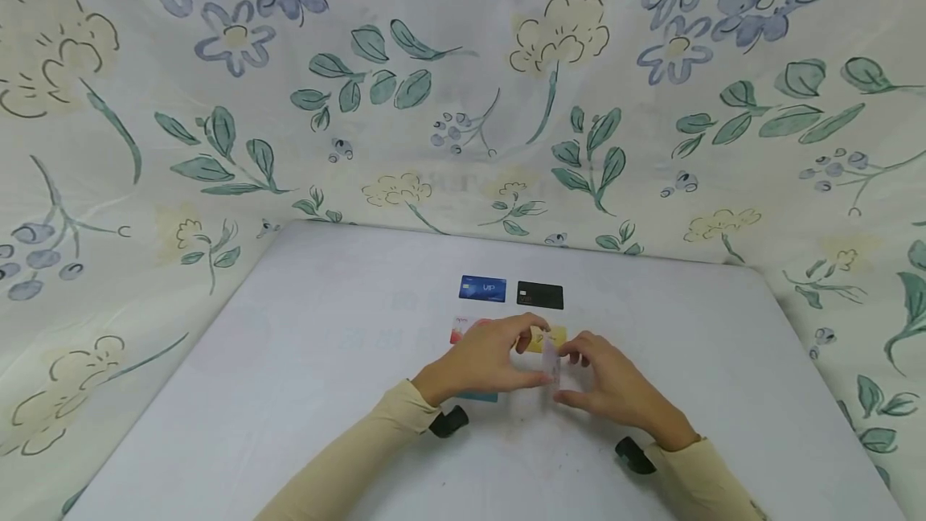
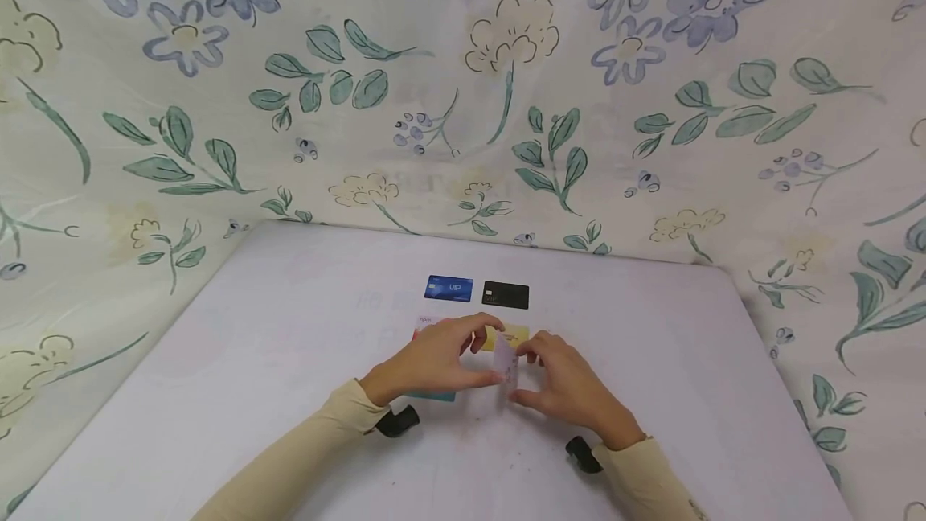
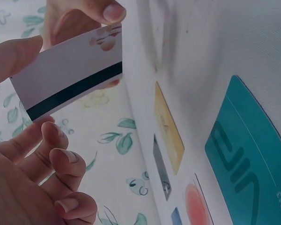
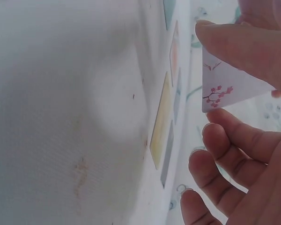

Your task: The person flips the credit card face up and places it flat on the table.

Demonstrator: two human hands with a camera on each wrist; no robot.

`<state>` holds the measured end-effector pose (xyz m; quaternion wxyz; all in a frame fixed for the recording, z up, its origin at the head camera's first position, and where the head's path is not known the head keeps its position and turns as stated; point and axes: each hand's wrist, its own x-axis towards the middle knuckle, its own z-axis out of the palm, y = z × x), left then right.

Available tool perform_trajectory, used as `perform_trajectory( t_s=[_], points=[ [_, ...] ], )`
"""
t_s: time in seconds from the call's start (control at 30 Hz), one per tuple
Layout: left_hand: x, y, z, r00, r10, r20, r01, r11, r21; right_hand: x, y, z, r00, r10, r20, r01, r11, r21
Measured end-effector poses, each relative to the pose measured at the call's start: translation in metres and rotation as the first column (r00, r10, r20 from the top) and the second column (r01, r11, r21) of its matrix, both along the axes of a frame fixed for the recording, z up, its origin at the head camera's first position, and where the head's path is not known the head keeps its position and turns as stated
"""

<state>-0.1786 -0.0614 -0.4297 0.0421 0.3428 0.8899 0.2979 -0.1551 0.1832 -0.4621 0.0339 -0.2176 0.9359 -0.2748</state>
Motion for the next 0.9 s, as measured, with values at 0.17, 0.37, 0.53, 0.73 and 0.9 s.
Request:
perform_trajectory(
  t_s=[0.17, 0.37, 0.53, 0.73, 0.9],
  points=[
    [-0.001, -0.004, -0.001, 1.000, -0.008, 0.005, 0.008, 1.000, 0.012, 0.001, 0.002, 0.003, 1.000, -0.011, 0.001, 0.011, 1.000, 0.014],
    [-0.002, -0.007, -0.002, 1.000, 0.006, 0.015, -0.006, 1.000, -0.006, 0.000, 0.005, 0.006, 1.000, -0.012, -0.017, 0.012, 1.000, 0.025],
    [-0.002, -0.010, -0.002, 1.000, 0.026, -0.004, -0.026, 0.998, -0.055, -0.001, 0.008, 0.006, 1.000, -0.010, -0.022, 0.011, 0.999, 0.035],
    [-0.002, -0.011, -0.003, 0.999, 0.009, -0.052, -0.014, 0.995, -0.103, 0.000, 0.009, 0.005, 1.000, -0.026, -0.012, 0.026, 0.998, 0.059],
    [-0.002, -0.011, -0.005, 0.998, 0.009, -0.055, -0.017, 0.989, -0.149, 0.001, 0.011, 0.007, 1.000, -0.015, -0.006, 0.016, 0.998, 0.063]
  ],
)
